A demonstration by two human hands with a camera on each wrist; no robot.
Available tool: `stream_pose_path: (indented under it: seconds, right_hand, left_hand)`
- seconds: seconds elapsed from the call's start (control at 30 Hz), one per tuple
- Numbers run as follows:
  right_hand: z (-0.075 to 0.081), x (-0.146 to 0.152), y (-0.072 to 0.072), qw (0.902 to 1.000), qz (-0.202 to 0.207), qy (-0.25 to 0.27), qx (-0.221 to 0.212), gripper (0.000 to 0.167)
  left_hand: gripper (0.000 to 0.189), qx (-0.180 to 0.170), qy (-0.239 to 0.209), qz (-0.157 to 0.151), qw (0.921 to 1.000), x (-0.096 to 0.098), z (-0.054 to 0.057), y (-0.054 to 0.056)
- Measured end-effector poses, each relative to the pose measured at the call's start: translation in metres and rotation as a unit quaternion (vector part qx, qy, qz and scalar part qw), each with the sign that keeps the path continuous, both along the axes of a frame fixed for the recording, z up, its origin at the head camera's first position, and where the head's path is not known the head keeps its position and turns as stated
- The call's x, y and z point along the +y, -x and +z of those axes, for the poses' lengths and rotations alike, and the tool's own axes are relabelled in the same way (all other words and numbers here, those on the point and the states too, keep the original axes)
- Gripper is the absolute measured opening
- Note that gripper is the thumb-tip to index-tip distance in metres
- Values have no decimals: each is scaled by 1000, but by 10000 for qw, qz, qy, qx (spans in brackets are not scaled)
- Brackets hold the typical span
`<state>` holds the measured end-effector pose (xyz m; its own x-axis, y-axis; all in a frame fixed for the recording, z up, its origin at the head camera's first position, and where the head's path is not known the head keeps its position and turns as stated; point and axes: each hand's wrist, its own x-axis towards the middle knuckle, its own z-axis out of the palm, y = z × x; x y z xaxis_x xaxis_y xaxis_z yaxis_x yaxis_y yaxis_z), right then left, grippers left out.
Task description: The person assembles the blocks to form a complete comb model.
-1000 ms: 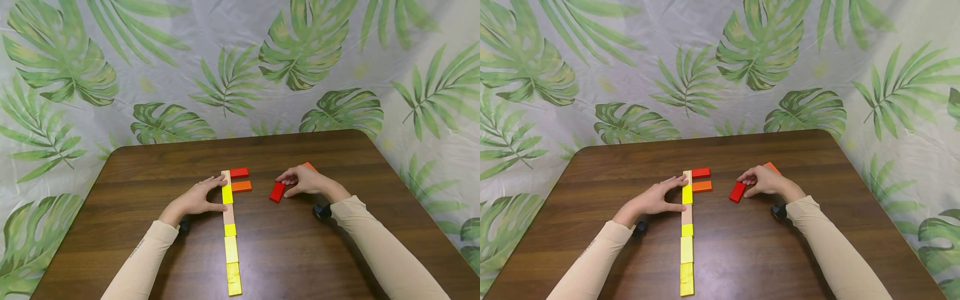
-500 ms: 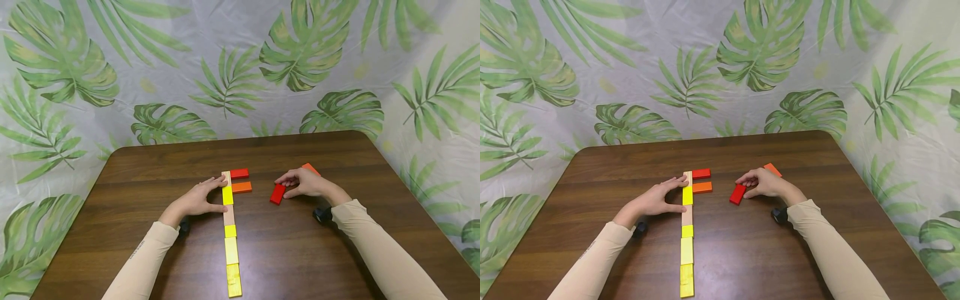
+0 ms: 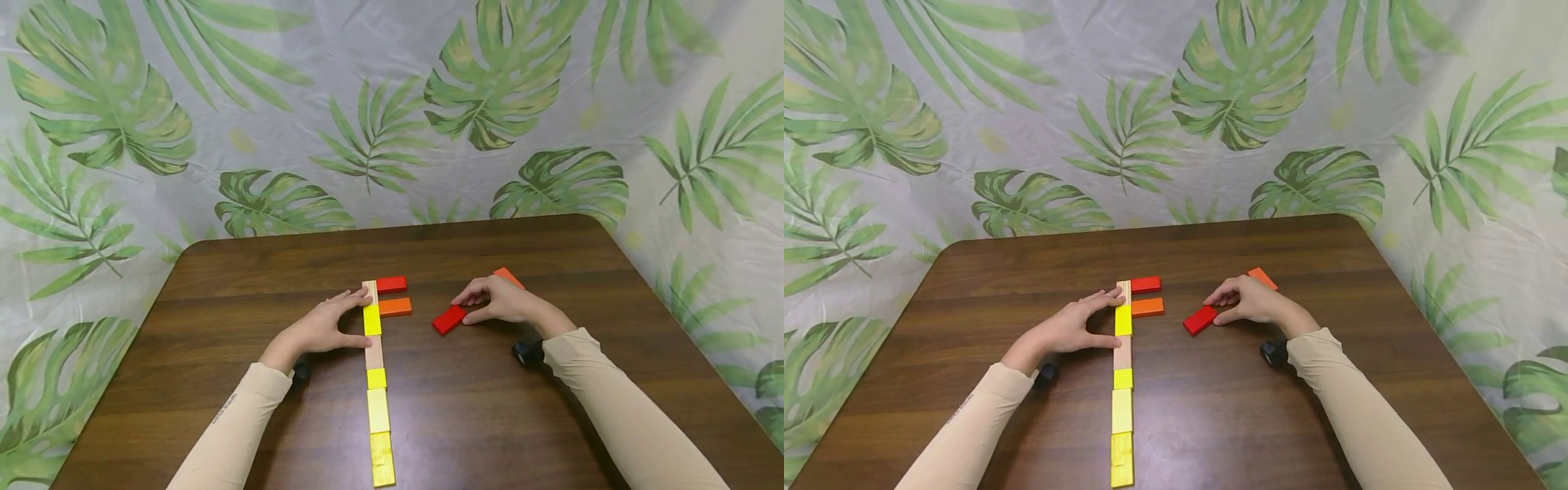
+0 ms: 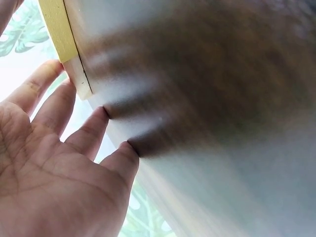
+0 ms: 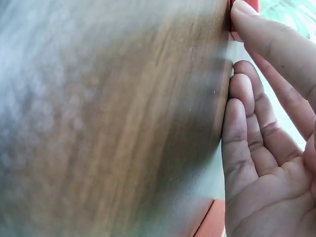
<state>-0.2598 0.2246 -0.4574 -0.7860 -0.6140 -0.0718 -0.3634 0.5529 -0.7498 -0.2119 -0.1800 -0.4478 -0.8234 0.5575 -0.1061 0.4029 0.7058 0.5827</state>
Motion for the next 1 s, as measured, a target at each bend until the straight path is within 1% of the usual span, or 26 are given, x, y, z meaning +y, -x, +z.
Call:
stream_pose_path:
  seconds: [0.1, 0.23, 0.43, 0.57, 0.8, 1.0]
  right_hand:
    - [0, -1, -1, 10000, -54, -70, 46, 33]
    - [1, -5, -4, 9998, -164, -124, -4, 34]
    - [2, -11, -8, 9996, -244, -5, -173, 34]
    - [2, -16, -9, 9995, -231, 73, -213, 34]
    - [2, -27, -9, 9993, -229, 190, -208, 34]
    - [1, -38, -12, 9996, -228, 161, -82, 32]
  left_hand:
    - [83, 7, 17, -11, 10000, 0, -2, 0]
    - [83, -20, 17, -11, 10000, -1, -2, 0]
    - [83, -56, -14, 0, 10000, -1, -2, -1]
    - [83, -53, -1, -9, 10000, -1, -3, -1]
    - [82, -7, -66, -11, 10000, -1, 1, -1]
    - [83, 1, -44, -15, 10000, -2, 0, 0]
